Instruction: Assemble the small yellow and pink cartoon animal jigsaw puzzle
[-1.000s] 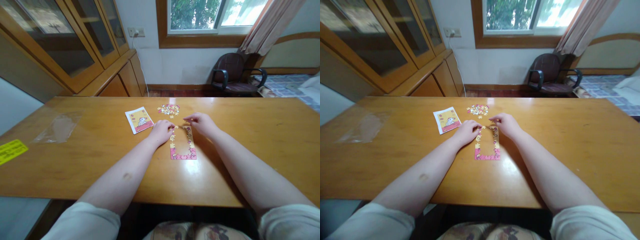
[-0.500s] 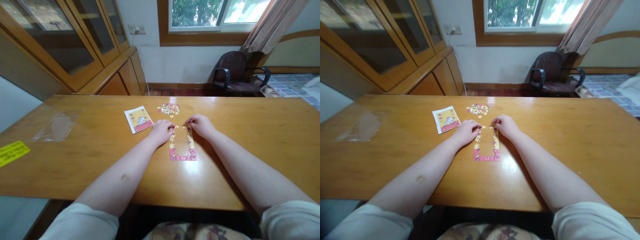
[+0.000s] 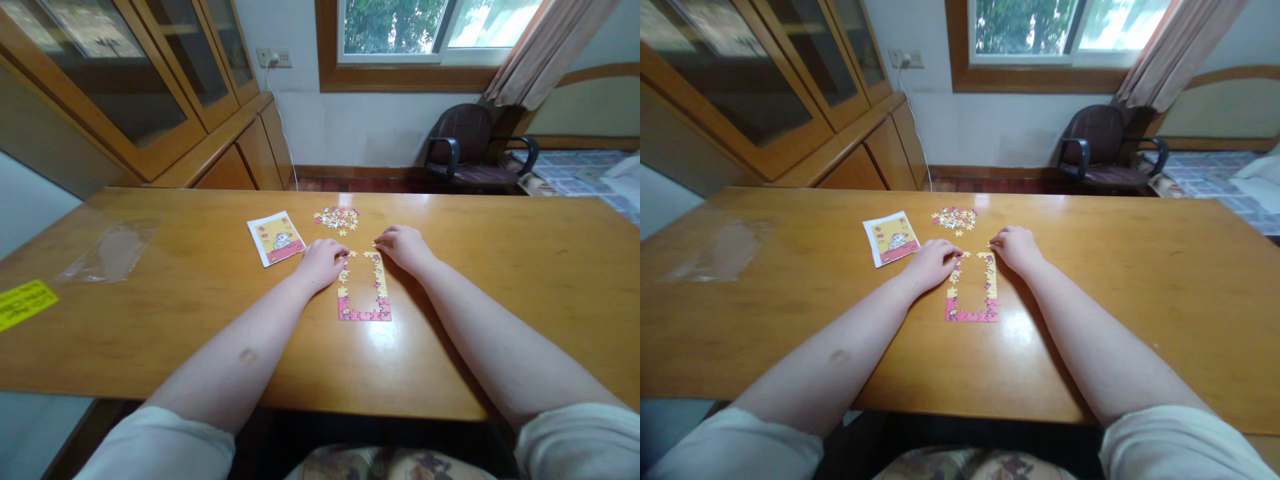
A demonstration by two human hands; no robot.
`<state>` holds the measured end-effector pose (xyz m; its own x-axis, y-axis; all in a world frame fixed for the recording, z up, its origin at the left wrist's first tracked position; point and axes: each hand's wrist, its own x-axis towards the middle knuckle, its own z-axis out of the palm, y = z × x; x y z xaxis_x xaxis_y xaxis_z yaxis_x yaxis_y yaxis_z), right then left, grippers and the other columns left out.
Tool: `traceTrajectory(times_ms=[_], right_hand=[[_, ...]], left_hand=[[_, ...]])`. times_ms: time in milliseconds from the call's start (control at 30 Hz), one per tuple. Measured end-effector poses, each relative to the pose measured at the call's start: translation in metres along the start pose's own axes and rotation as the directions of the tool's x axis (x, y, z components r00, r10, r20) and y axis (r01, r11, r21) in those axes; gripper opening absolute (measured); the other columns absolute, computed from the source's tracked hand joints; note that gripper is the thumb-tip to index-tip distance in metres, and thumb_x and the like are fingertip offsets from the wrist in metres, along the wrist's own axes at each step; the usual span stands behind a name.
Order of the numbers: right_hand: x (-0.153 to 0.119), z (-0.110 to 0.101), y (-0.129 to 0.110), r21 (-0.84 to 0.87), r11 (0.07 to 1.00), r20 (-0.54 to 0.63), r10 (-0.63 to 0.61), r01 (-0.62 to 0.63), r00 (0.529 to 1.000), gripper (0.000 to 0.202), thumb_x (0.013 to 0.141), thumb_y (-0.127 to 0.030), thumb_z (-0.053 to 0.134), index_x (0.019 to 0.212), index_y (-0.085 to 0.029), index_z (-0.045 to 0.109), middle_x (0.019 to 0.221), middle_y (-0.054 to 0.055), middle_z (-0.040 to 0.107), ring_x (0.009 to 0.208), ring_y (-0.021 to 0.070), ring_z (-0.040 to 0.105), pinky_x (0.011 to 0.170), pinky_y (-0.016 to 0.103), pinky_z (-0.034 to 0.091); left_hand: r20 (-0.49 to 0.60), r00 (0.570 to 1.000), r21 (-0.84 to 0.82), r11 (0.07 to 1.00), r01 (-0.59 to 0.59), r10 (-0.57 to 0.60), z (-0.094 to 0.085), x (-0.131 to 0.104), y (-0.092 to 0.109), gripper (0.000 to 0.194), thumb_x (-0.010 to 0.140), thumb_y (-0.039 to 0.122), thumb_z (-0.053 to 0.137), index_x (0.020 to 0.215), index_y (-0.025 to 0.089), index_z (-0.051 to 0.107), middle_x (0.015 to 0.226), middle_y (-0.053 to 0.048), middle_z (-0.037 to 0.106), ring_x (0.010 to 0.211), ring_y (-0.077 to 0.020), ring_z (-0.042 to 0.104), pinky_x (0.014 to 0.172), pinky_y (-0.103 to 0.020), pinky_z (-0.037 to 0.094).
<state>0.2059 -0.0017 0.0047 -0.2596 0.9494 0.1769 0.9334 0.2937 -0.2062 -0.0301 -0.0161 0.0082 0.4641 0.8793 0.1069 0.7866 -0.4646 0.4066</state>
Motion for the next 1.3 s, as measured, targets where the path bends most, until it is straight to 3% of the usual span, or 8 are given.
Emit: traceTrajectory(times_ms=[233, 567, 733, 1000, 1300], right_hand=[[0.002, 0.0, 0.005, -0.023, 0.999, 0.006, 0.025, -0.025, 1.0, 0.019, 0.085, -0.029, 0.06, 0.093, -0.022, 0.076, 0.099, 0.007, 0.07, 0.091, 0.0205, 0.062, 0.081, 0.03, 0.044], [0.003, -0.003, -0.009, -0.144, 0.989, 0.026, 0.033, -0.029, 0.999, 0.023, 0.088, -0.028, 0.054, 0.093, -0.016, 0.072, 0.103, 0.012, 0.066, 0.095, 0.024, 0.06, 0.085, 0.033, 0.041], [0.003, -0.001, -0.013, -0.073, 0.996, 0.04, 0.045, -0.042, 0.998, 0.02, 0.088, -0.027, 0.055, 0.093, -0.015, 0.07, 0.102, 0.012, 0.066, 0.096, 0.0229, 0.059, 0.086, 0.032, 0.041], [-0.006, -0.004, -0.041, -0.054, 0.988, 0.079, -0.143, 0.148, 0.987, 0.02, 0.089, -0.027, 0.055, 0.097, -0.015, 0.069, 0.107, 0.011, 0.064, 0.097, 0.0225, 0.058, 0.085, 0.032, 0.039], [-0.009, -0.005, -0.048, -0.075, 0.986, 0.097, -0.143, 0.15, 0.985, 0.022, 0.09, -0.026, 0.052, 0.1, -0.016, 0.069, 0.106, 0.01, 0.064, 0.096, 0.0223, 0.057, 0.083, 0.032, 0.036]], left_hand=[[-0.002, 1.0, -0.004, 1.0, -0.002, 0.002, 0.0, 0.0, -0.001, 0.025, 0.085, 0.028, 0.05, 0.099, 0.025, 0.071, 0.103, -0.005, 0.067, 0.101, -0.0233, 0.056, 0.094, -0.04, 0.044], [-0.002, 1.0, -0.007, 1.0, 0.008, -0.008, -0.002, -0.001, 0.002, 0.025, 0.085, 0.026, 0.05, 0.1, 0.026, 0.071, 0.103, -0.004, 0.067, 0.101, -0.0233, 0.056, 0.095, -0.04, 0.043], [-0.007, 1.0, -0.007, 1.0, 0.0, 0.0, 0.0, 0.0, 0.0, 0.025, 0.085, 0.028, 0.051, 0.1, 0.026, 0.071, 0.102, -0.005, 0.067, 0.101, -0.0231, 0.056, 0.095, -0.039, 0.043], [-0.008, 1.0, 0.013, 1.0, 0.002, -0.002, 0.002, 0.0, 0.001, 0.025, 0.085, 0.028, 0.052, 0.103, 0.026, 0.07, 0.102, -0.004, 0.066, 0.1, -0.0222, 0.055, 0.094, -0.038, 0.043], [-0.006, 1.0, 0.018, 1.0, 0.0, 0.0, 0.001, 0.0, 0.001, 0.026, 0.085, 0.029, 0.052, 0.103, 0.026, 0.07, 0.102, -0.005, 0.066, 0.101, -0.0226, 0.055, 0.094, -0.038, 0.042]])
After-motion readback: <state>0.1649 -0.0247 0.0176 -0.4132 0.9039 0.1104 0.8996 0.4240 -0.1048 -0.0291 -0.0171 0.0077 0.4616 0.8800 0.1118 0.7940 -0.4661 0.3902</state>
